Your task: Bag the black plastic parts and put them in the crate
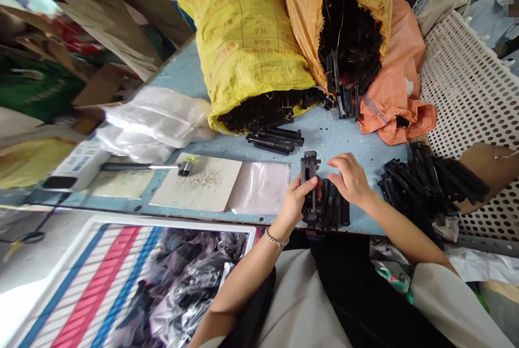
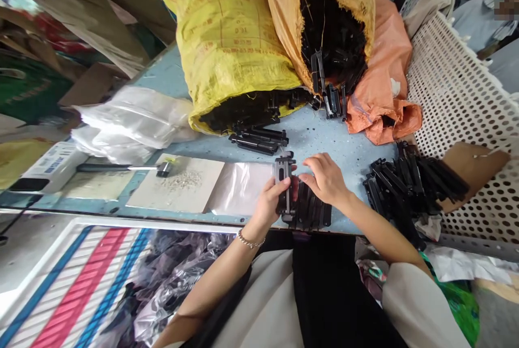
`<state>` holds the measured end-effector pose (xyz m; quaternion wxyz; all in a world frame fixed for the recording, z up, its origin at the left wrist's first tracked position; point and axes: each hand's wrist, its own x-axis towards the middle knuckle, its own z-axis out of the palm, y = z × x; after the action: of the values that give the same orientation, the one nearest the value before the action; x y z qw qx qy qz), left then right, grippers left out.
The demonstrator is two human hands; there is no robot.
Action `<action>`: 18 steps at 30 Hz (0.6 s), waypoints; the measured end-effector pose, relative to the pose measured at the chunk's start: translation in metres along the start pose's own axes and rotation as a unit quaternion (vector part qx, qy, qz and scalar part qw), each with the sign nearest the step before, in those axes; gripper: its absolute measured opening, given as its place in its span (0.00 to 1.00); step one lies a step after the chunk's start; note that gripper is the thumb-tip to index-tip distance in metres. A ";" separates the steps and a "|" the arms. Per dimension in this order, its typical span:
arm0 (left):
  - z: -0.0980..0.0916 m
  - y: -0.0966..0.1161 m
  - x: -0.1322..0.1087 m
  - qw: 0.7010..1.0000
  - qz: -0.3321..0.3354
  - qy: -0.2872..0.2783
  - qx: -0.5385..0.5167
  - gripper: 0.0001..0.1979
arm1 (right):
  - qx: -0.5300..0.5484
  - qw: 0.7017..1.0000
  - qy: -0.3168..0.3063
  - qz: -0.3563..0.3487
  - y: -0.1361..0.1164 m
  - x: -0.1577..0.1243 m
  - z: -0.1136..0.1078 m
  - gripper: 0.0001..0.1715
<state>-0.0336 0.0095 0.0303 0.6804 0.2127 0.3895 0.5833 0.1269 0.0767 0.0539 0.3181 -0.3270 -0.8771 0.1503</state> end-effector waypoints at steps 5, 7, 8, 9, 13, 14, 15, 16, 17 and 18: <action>0.003 -0.005 -0.017 0.997 -0.041 0.005 0.058 0.19 | 0.075 0.994 -0.057 0.062 0.005 0.021 0.009 0.23; -0.001 -0.003 -0.017 0.997 -0.017 0.030 0.071 0.19 | 0.164 0.973 -0.092 0.134 -0.004 0.017 0.013 0.23; -0.004 -0.001 -0.017 0.997 -0.005 0.043 0.069 0.19 | 0.193 0.963 -0.114 0.151 -0.010 0.013 0.015 0.23; -0.007 0.002 -0.017 0.997 0.004 0.058 0.060 0.20 | 0.202 0.959 -0.135 0.143 -0.016 0.007 0.016 0.23; -0.016 0.014 -0.021 0.996 0.002 0.081 0.030 0.26 | 0.071 0.983 -0.163 -0.045 -0.040 -0.027 0.028 0.20; -0.017 0.015 -0.023 0.997 -0.007 0.072 0.037 0.27 | 0.037 0.984 -0.155 -0.083 -0.046 -0.036 0.033 0.18; -0.018 0.013 -0.024 0.996 -0.010 0.067 0.051 0.26 | 0.019 0.985 -0.143 -0.097 -0.051 -0.044 0.038 0.17; -0.020 0.011 -0.025 0.995 -0.005 0.068 0.068 0.26 | 0.018 0.987 -0.134 -0.084 -0.056 -0.051 0.043 0.16; -0.023 0.007 -0.025 0.993 0.011 0.077 0.086 0.26 | 0.030 0.989 -0.136 -0.054 -0.059 -0.056 0.046 0.15; -0.027 0.002 -0.024 0.990 0.036 0.096 0.102 0.28 | 0.051 0.988 -0.147 -0.015 -0.061 -0.058 0.048 0.15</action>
<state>-0.0569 -0.0170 0.0221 0.5934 0.2377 0.5021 0.5824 0.1002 -0.0099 0.0196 0.2040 -0.2712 -0.9105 0.2363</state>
